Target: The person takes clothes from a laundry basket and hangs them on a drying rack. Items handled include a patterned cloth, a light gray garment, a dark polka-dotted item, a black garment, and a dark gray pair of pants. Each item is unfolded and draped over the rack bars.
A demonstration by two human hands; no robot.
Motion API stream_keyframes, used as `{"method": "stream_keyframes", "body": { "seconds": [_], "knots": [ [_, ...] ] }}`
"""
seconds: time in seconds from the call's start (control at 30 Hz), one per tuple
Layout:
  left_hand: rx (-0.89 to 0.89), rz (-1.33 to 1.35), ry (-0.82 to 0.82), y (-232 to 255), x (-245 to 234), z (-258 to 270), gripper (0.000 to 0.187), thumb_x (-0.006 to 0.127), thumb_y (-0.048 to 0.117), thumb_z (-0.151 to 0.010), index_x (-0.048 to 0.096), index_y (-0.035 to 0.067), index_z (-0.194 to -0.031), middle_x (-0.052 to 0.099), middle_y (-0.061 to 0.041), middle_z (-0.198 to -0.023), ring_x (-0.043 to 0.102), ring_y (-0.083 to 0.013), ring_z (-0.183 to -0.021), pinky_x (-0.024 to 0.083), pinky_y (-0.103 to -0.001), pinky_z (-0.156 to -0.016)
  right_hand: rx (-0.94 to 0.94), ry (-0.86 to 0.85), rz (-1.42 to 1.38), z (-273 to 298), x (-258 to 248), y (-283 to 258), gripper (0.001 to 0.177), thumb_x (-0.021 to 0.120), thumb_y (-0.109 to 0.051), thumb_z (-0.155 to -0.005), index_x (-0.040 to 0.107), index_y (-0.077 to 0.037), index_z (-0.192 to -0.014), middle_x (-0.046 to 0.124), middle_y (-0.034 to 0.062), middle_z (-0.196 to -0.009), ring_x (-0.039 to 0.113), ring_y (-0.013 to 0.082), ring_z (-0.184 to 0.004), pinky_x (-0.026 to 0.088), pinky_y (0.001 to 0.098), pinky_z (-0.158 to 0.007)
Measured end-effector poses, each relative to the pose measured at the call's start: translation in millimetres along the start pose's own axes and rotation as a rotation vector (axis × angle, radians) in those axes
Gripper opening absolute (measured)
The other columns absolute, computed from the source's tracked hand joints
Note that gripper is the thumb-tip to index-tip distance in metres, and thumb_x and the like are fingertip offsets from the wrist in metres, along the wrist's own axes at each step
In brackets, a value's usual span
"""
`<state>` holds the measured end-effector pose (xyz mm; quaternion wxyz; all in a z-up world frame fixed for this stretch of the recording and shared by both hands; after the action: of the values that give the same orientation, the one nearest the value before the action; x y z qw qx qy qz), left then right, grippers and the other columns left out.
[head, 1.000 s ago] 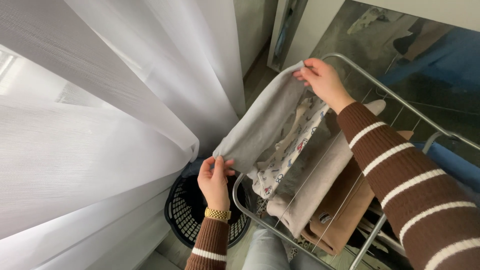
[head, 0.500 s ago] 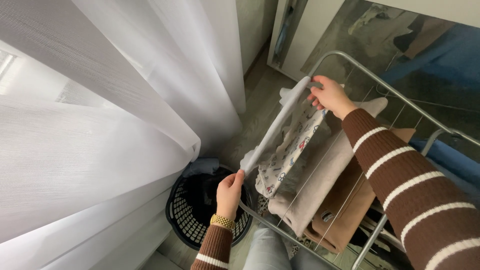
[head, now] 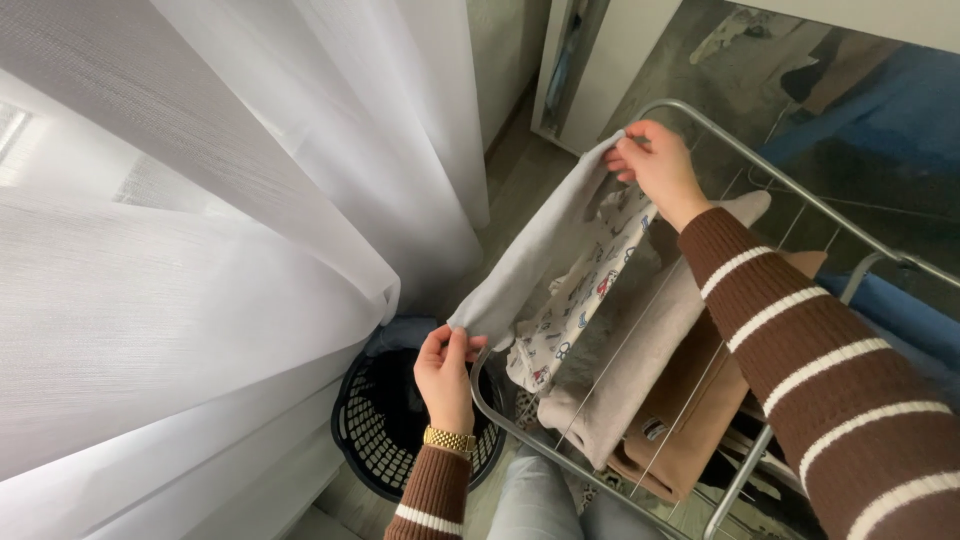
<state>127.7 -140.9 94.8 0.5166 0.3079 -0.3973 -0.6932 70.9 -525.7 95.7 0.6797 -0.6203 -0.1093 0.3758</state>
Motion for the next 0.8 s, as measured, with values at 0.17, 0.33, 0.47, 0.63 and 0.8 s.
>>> {"method": "stream_keyframes", "body": {
  "seconds": [0.17,0.33,0.47,0.63,0.8],
  "knots": [
    [-0.118,-0.039,-0.024,-3.0,-1.6,8.2,0.023,0.065,0.01,-0.092,0.069,0.001,-0.114,0.081,-0.014,-0.097,0.063,-0.0094,-0.081,0.055,-0.024,-0.079,-0.038,-0.056,0.135,4.4,3.9,0.8,0.032,0.055,-0.01,-0.105,0.058,-0.001,-0.136,0.072,0.0222,-0.116,0.073,0.024,-0.102,0.062,0.0282,-0.082],
    [-0.092,-0.053,-0.004,-7.1,-11.9,20.6,0.023,0.065,0.009,-0.093,0.069,0.002,-0.114,0.08,-0.014,-0.099,0.067,-0.0118,-0.088,0.056,-0.026,-0.082,-0.045,-0.051,0.138,23.9,2.3,1.5,0.033,0.055,-0.01,-0.106,0.059,-0.003,-0.138,0.071,0.0177,-0.122,0.07,0.0237,-0.109,0.061,0.0305,-0.088],
    [-0.016,-0.079,0.031,-19.8,-22.2,37.1,0.021,0.065,0.009,-0.093,0.071,0.004,-0.112,0.079,-0.013,-0.103,0.066,-0.0147,-0.095,0.055,-0.03,-0.087,-0.03,-0.037,0.1,54.2,-7.8,5.8,0.03,0.055,-0.01,-0.105,0.061,-0.004,-0.134,0.072,0.0169,-0.12,0.07,0.0225,-0.108,0.061,0.031,-0.089],
    [0.044,-0.131,0.071,-31.7,-33.5,65.7,0.019,0.066,0.011,-0.092,0.074,0.008,-0.109,0.077,-0.008,-0.104,0.065,-0.0155,-0.098,0.053,-0.033,-0.09,-0.037,-0.043,0.011,90.8,-21.4,32.7,0.028,0.055,-0.009,-0.104,0.062,-0.004,-0.131,0.072,0.0193,-0.116,0.07,0.0213,-0.102,0.062,0.0283,-0.084],
    [0.077,-0.09,0.074,-56.8,-41.0,103.9,0.019,0.066,0.011,-0.091,0.074,0.008,-0.109,0.077,-0.008,-0.102,0.067,-0.0167,-0.099,0.053,-0.034,-0.091,-0.032,-0.053,-0.035,162.5,-39.6,17.6,0.027,0.054,-0.007,-0.104,0.061,-0.001,-0.13,0.072,0.021,-0.115,0.069,0.0198,-0.102,0.06,0.0262,-0.084]
  ]
}}
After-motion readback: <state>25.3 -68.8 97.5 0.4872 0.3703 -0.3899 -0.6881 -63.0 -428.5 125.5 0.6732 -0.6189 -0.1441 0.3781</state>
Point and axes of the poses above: each hand's wrist, its own z-axis away from the middle knuckle, its own x-axis out of the palm, y = z × x, the point moved 3 cm from there along -z, towards the middle knuckle
